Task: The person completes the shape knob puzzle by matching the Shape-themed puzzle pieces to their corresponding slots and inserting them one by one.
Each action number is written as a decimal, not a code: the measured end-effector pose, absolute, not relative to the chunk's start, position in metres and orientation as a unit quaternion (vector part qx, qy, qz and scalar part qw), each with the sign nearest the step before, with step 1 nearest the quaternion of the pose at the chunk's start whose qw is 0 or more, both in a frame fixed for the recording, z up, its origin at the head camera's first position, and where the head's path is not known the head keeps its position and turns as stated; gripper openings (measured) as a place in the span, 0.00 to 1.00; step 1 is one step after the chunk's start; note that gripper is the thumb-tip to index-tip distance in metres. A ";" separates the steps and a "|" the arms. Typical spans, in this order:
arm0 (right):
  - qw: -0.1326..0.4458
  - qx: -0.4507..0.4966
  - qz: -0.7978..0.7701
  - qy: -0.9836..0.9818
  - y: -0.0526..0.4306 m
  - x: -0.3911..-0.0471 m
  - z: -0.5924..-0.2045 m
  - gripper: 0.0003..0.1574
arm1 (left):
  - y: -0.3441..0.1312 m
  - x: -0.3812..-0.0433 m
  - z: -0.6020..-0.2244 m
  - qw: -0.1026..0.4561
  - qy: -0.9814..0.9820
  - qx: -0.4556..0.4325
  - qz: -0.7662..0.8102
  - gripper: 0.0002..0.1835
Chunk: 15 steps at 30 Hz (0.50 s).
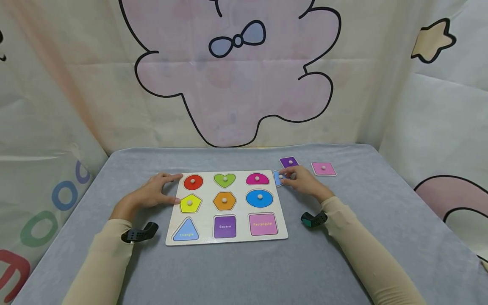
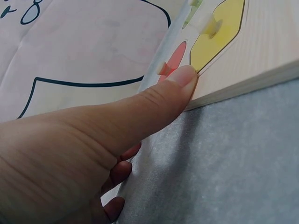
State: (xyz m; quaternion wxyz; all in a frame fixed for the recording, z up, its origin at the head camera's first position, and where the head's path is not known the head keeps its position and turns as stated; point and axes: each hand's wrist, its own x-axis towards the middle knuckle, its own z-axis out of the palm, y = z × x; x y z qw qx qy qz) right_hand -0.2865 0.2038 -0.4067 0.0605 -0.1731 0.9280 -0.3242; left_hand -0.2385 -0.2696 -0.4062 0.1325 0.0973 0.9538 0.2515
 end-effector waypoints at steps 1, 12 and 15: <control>0.057 -0.171 -0.323 0.929 0.204 -0.286 -0.407 0.20 | -0.269 -0.239 -0.406 0.133 0.954 0.097 0.252 0.51; 0.032 -0.150 -0.326 0.933 0.202 -0.285 -0.407 0.11 | -0.267 -0.238 -0.403 0.141 0.954 0.092 0.247 0.52; 0.023 -0.143 -0.325 0.935 0.202 -0.285 -0.407 0.08 | -0.268 -0.238 -0.404 0.139 0.954 0.096 0.246 0.52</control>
